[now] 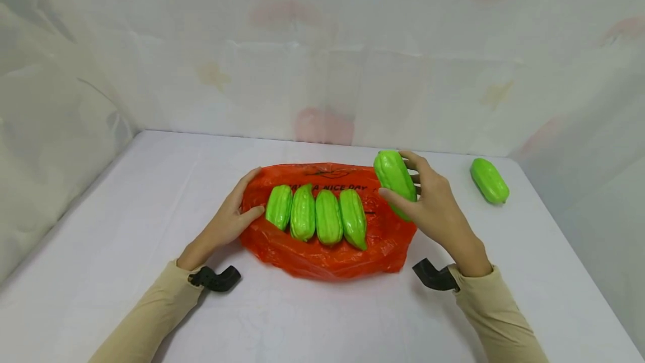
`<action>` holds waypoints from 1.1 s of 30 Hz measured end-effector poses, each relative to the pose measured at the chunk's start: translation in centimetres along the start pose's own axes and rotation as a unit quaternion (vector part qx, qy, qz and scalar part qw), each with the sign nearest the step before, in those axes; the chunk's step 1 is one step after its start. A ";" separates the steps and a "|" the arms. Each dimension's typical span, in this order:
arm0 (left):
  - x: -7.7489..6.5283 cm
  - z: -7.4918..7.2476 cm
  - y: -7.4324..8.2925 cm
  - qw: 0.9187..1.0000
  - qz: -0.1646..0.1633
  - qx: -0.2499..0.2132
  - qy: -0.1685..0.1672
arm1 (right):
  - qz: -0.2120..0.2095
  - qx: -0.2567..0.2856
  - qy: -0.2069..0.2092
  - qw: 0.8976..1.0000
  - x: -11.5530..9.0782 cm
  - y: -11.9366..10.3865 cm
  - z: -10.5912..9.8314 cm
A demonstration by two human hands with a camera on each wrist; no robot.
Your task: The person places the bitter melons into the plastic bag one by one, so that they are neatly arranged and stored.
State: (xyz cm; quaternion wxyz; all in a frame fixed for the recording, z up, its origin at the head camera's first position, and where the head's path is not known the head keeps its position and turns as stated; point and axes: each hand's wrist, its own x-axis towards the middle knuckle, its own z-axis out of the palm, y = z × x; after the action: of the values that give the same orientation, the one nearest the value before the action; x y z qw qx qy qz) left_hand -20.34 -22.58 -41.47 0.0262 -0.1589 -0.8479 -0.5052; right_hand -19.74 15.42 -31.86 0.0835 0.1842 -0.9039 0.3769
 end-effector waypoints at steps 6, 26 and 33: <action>0.0 0.0 0.0 1.000 0.002 0.002 0.001 | 0.003 0.017 0.002 1.000 0.1 0.1 0.8; 0.0 0.0 0.0 1.000 0.000 -0.004 -0.002 | 0.021 -0.046 -0.058 0.997 -0.3 0.1 2.9; 0.0 0.1 -0.2 1.000 -0.003 -0.001 0.000 | 0.013 -0.070 -0.056 0.996 -0.6 -0.1 3.6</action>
State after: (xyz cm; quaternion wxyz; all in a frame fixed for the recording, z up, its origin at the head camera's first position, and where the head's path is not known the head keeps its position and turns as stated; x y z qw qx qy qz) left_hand -20.38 -22.60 -41.63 0.0244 -0.1562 -0.8479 -0.5060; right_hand -19.18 12.97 -34.46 0.0403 0.1874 -0.9337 0.3025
